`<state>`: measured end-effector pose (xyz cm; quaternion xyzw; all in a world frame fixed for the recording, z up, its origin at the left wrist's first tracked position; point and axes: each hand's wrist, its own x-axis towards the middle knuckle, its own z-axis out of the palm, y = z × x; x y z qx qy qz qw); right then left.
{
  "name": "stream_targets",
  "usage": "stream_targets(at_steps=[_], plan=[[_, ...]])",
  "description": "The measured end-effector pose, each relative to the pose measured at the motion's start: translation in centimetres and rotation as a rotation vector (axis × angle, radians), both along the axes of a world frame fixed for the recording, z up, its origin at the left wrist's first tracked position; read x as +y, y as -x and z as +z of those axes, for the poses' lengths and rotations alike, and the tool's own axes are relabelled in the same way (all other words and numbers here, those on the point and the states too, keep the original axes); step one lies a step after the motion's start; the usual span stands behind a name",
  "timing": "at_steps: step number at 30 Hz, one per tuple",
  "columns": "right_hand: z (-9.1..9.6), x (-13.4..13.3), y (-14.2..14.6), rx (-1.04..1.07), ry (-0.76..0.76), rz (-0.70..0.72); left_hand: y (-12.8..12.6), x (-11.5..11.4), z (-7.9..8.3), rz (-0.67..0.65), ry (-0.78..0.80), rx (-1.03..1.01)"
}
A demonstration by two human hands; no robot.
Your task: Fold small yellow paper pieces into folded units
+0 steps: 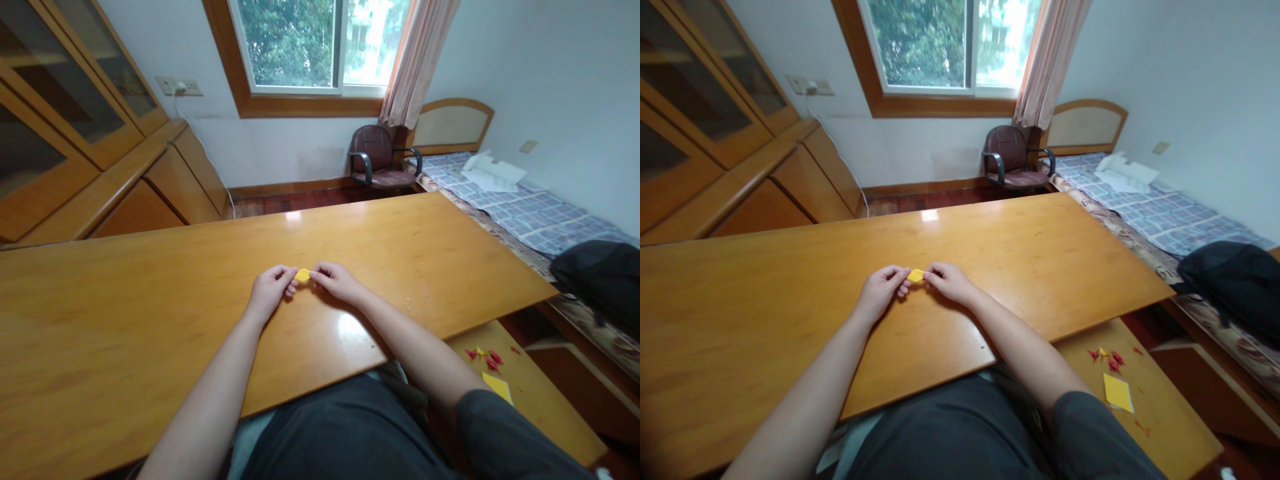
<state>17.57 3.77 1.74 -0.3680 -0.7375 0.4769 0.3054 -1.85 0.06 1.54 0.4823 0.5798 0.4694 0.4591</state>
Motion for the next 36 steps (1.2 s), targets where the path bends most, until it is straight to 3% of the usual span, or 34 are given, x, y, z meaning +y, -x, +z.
stream_targets(at_steps=[20, 28, 36], plan=[[-0.6, 0.3, 0.1, 0.021, -0.004, -0.016, 0.4, 0.0, -0.1, -0.02, -0.071, -0.046], [-0.4, 0.1, 0.2, -0.074, -0.143, 0.009, 0.5, 0.0, -0.9, -0.13, -0.112, 0.112], [-0.8, 0.2, 0.5, -0.029, -0.222, -0.031, 0.2, -0.1, -0.8, -0.195, -0.191, 0.306]])
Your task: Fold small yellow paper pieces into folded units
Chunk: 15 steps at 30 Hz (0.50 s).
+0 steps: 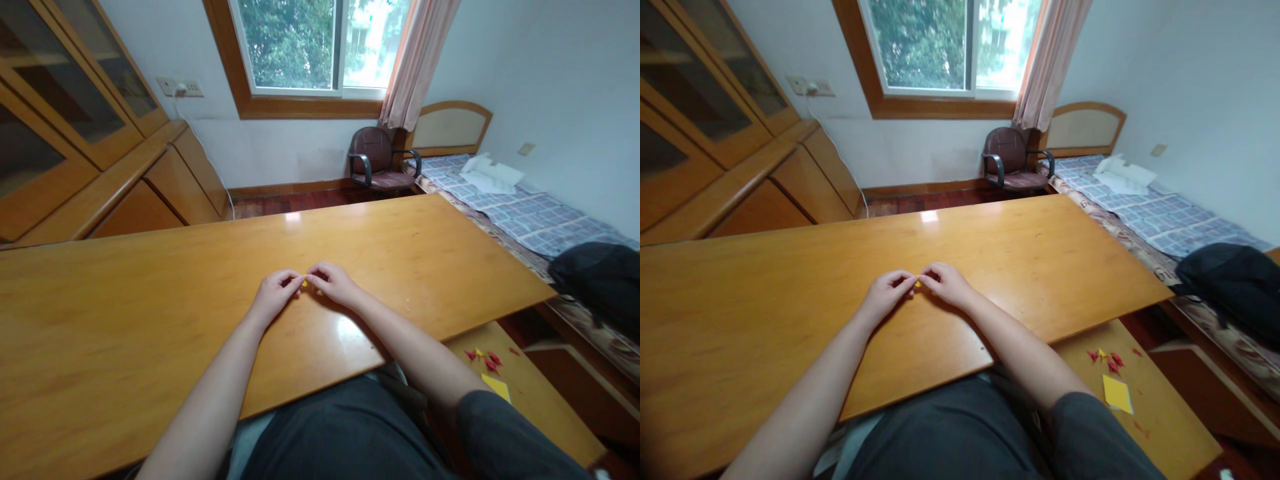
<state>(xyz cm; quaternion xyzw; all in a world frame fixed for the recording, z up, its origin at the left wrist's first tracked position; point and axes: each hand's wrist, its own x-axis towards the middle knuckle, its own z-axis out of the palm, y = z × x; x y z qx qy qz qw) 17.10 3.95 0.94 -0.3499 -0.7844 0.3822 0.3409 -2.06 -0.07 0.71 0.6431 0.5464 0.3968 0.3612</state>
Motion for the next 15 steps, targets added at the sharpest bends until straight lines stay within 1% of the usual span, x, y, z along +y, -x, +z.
stream_targets(at_steps=[3, 7, 11, 15], plan=[[0.39, -0.14, -0.05, -0.022, -0.024, -0.003, -0.12, -0.14, 0.27, -0.022, -0.019, 0.061], [0.77, -0.34, -0.1, -0.037, -0.025, -0.003, -0.22, -0.23, 0.54, -0.011, -0.031, 0.067], [0.59, -0.29, -0.12, -0.028, -0.005, -0.001, -0.31, -0.24, 0.59, 0.012, -0.004, 0.032], [0.17, 0.08, -0.25, 0.0, 0.04, -0.013, -0.27, -0.12, 0.37, 0.053, 0.043, -0.055]])
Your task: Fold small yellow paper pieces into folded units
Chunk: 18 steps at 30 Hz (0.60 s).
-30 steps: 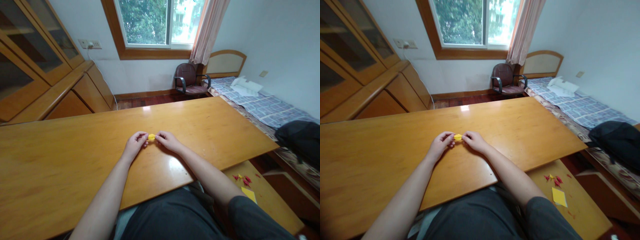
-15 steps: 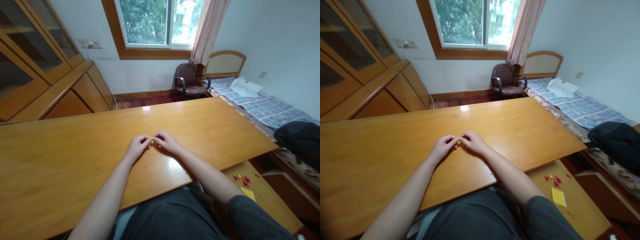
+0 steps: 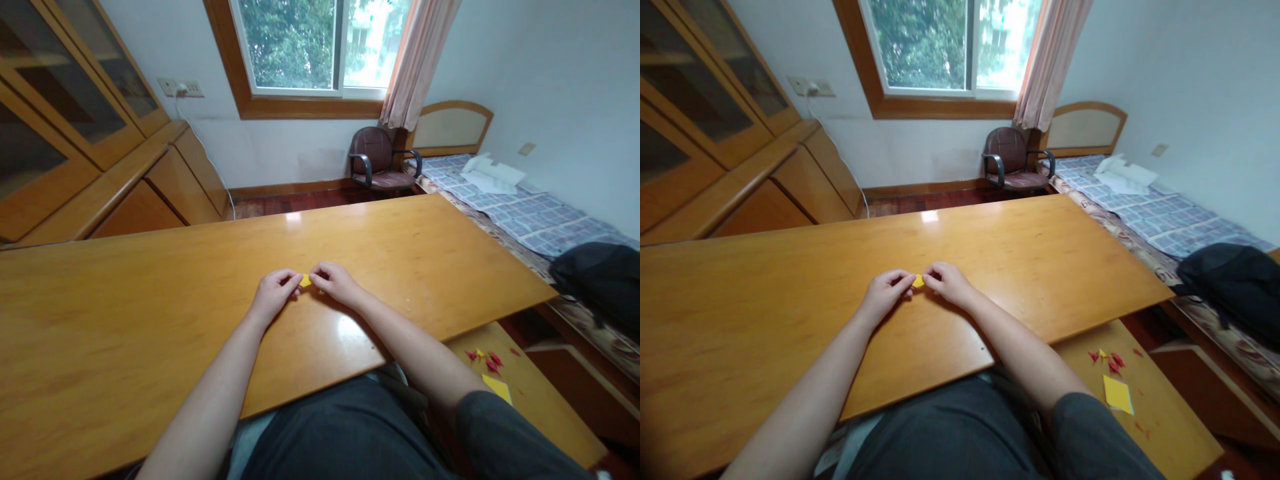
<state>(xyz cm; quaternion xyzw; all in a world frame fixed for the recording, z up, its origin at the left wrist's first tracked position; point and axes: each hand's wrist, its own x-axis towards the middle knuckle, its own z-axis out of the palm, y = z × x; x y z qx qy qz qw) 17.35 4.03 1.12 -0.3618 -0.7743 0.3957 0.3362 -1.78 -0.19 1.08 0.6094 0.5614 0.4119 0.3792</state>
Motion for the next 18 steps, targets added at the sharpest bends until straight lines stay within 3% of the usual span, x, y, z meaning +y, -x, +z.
stream_targets(at_steps=[12, 18], plan=[[-0.3, 0.8, -1.0, -0.01, 0.061, 0.033, 0.1, -0.1, 0.2, 0.074, 0.067, -0.146], [-0.9, 1.5, -1.8, 0.033, 0.106, -0.06, 0.3, 0.0, 0.2, 0.104, 0.077, -0.213]])
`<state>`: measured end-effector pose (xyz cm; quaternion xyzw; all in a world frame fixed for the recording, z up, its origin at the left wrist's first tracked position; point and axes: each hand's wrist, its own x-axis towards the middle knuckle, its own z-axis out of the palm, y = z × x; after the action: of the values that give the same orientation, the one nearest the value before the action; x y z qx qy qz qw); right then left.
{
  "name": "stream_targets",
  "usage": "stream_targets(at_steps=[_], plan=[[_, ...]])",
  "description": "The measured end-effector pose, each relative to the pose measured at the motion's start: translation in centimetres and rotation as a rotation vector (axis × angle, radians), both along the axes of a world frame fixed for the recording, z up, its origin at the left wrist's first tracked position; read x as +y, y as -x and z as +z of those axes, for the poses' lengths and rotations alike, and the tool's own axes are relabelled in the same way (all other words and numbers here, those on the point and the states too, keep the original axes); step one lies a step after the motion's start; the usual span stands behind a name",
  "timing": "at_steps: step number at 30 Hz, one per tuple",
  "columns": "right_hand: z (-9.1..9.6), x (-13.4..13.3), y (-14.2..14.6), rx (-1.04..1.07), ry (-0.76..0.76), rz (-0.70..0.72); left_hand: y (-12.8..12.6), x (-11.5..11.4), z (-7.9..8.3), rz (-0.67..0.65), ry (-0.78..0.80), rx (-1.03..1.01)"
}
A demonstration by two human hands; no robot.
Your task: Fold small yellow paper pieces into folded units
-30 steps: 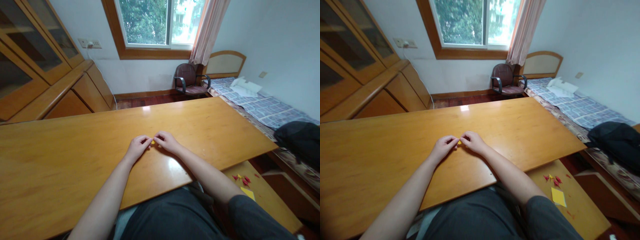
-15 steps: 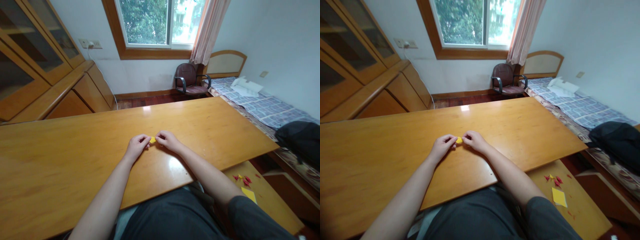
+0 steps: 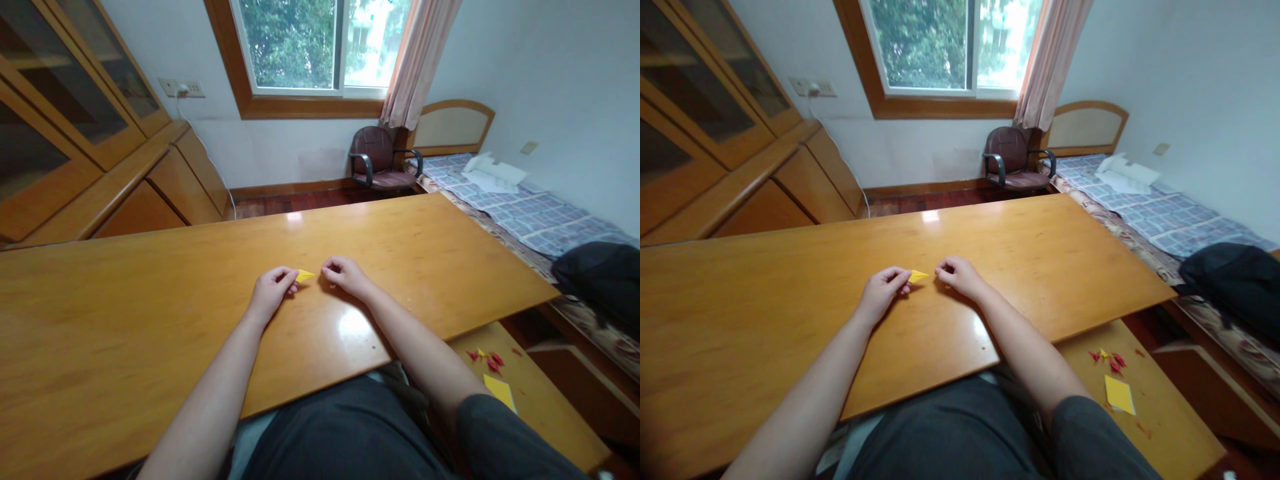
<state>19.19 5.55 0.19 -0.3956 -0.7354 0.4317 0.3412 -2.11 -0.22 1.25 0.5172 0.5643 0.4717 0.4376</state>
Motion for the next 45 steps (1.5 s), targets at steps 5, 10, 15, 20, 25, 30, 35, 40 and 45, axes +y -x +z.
stream_targets(at_steps=[5, 10, 15, 20, 25, 30, 35, 40, 45], plan=[[0.1, -0.1, 0.1, 0.024, -0.058, -0.02, -0.1, 0.0, -0.2, -0.009, -0.005, 0.03], [0.8, -1.0, 1.1, -0.047, -0.155, 0.121, -0.5, 0.0, -0.2, -0.064, -0.035, 0.103], [1.1, -1.2, 1.2, -0.093, -0.151, 0.118, -0.7, 0.0, 0.2, -0.081, -0.023, 0.094], [1.3, -1.2, 0.9, -0.064, -0.094, 0.106, -0.4, 0.0, 0.3, -0.07, 0.014, 0.032], [1.4, -1.3, 0.9, -0.012, -0.004, 0.086, -0.2, 0.1, 0.2, -0.058, 0.032, -0.01], [1.5, -1.4, 0.9, 0.013, 0.026, 0.085, -0.2, 0.1, 0.3, -0.059, 0.044, -0.019], [1.4, -1.4, 0.9, 0.074, 0.121, 0.077, -0.1, 0.3, -0.1, -0.048, 0.028, -0.017], [0.8, -1.2, 1.0, 0.193, 0.246, 0.046, 0.2, -0.1, 0.1, 0.089, -0.238, 0.211], [0.8, -0.7, 1.0, 0.216, 0.331, 0.024, 0.0, -0.6, 0.5, 0.016, -0.639, 0.542]])
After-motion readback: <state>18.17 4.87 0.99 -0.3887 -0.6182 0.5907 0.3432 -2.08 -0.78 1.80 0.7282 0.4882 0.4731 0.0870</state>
